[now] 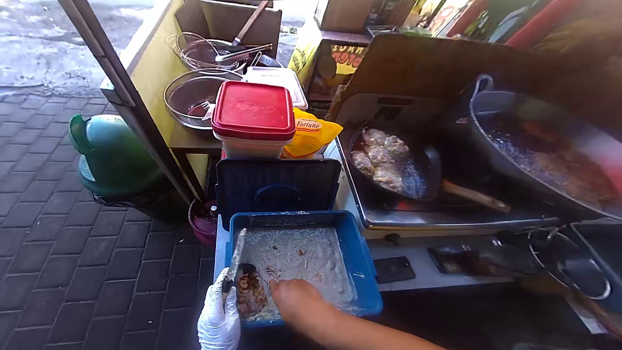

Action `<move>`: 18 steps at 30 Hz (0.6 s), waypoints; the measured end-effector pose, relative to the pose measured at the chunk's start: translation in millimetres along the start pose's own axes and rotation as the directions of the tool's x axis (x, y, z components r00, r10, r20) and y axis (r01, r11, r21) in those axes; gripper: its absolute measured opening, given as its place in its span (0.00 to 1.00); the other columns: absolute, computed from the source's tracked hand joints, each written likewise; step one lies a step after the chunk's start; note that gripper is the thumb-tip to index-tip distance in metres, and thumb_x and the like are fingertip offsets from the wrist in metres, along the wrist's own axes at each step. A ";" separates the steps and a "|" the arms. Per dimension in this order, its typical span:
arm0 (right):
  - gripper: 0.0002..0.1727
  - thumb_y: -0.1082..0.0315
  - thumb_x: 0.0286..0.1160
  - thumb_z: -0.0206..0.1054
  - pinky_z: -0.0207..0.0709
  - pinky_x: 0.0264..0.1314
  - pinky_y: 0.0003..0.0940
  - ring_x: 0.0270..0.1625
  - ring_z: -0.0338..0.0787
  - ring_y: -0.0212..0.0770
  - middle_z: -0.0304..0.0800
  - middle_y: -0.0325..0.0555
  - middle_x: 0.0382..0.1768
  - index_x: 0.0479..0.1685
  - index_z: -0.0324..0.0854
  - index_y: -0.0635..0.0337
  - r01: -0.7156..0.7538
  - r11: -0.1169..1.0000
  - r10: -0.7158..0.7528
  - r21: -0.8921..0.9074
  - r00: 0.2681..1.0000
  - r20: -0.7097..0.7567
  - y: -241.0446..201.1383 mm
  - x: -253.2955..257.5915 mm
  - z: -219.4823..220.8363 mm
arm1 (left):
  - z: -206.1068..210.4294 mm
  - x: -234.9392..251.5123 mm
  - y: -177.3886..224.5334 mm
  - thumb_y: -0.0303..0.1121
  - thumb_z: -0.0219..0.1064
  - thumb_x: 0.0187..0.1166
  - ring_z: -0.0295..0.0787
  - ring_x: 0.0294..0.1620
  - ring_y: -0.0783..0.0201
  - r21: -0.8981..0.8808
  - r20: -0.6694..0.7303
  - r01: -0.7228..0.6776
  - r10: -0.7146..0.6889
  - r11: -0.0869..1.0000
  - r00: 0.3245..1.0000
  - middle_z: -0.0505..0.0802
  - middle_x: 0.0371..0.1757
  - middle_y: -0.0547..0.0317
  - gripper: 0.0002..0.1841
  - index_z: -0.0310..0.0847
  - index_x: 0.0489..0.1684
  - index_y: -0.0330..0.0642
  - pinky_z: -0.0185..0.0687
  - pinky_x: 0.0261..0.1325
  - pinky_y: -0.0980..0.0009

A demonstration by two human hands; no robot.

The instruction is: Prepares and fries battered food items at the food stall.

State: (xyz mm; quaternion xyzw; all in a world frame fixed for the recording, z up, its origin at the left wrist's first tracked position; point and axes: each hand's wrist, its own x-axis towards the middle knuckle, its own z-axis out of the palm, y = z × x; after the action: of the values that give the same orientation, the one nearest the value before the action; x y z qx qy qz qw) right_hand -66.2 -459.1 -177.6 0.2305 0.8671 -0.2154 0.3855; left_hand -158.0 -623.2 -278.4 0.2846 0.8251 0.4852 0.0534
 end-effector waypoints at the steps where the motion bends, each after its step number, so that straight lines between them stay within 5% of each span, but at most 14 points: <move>1: 0.17 0.72 0.83 0.56 0.84 0.53 0.67 0.57 0.91 0.67 0.89 0.65 0.53 0.67 0.75 0.64 0.026 0.999 -0.025 -0.023 0.999 0.030 1.2 -4.8 0.6 | 1.6 -1.0 -3.9 0.39 0.59 0.85 0.90 0.65 0.62 0.012 -0.007 -0.029 0.029 1.000 1.000 0.91 0.68 0.51 0.24 0.79 0.78 0.42 0.87 0.68 0.60; 5: 0.17 0.70 0.82 0.58 0.83 0.49 0.68 0.52 0.92 0.66 0.90 0.62 0.53 0.68 0.77 0.59 0.151 0.982 -0.149 -0.115 0.989 0.020 25.7 -28.4 4.2 | 1.1 0.1 -8.0 0.41 0.58 0.86 0.91 0.62 0.63 0.005 0.004 -0.073 0.073 0.997 0.997 0.91 0.66 0.51 0.25 0.76 0.81 0.42 0.88 0.66 0.60; 9: 0.21 0.68 0.82 0.55 0.86 0.34 0.59 0.37 0.94 0.58 0.92 0.54 0.42 0.70 0.83 0.45 0.195 0.973 -0.228 -0.125 0.906 -0.358 73.7 -52.8 31.1 | -38.5 3.7 -4.0 0.44 0.51 0.88 0.93 0.57 0.64 0.066 0.184 -0.067 0.053 0.996 0.982 0.94 0.61 0.54 0.24 0.81 0.78 0.50 0.90 0.61 0.59; 12: 0.21 0.64 0.87 0.52 0.87 0.29 0.51 0.33 0.94 0.50 0.91 0.47 0.37 0.70 0.86 0.42 0.168 0.985 -0.168 -0.049 0.822 -0.544 91.8 -62.1 58.1 | -97.2 4.5 -0.6 0.38 0.56 0.88 0.92 0.45 0.65 0.024 0.402 -0.102 0.084 0.994 0.912 0.96 0.49 0.56 0.19 0.88 0.70 0.53 0.90 0.52 0.62; 15: 0.21 0.62 0.89 0.51 0.87 0.31 0.50 0.35 0.94 0.50 0.91 0.48 0.38 0.71 0.86 0.43 0.147 0.988 -0.103 0.040 0.835 -0.540 86.2 -64.6 72.2 | -133.2 9.0 13.5 0.44 0.58 0.89 0.90 0.42 0.60 0.176 0.632 -0.116 -0.022 0.978 0.774 0.94 0.44 0.54 0.18 0.88 0.70 0.57 0.88 0.46 0.57; 18: 0.21 0.59 0.91 0.50 0.89 0.40 0.53 0.42 0.96 0.52 0.94 0.50 0.44 0.71 0.86 0.44 0.170 0.980 -0.100 0.107 0.875 -0.474 72.6 -65.0 76.0 | -129.1 14.5 38.2 0.48 0.56 0.89 0.92 0.42 0.53 0.392 0.662 -0.167 -0.152 0.904 0.734 0.94 0.45 0.49 0.21 0.87 0.72 0.55 0.88 0.44 0.52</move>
State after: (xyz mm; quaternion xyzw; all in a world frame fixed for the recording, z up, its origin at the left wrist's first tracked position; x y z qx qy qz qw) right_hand 56.9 -458.0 -188.3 0.2419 0.9301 -0.2428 0.1321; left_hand -201.1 -701.1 -176.4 0.4499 0.8320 0.1552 0.2851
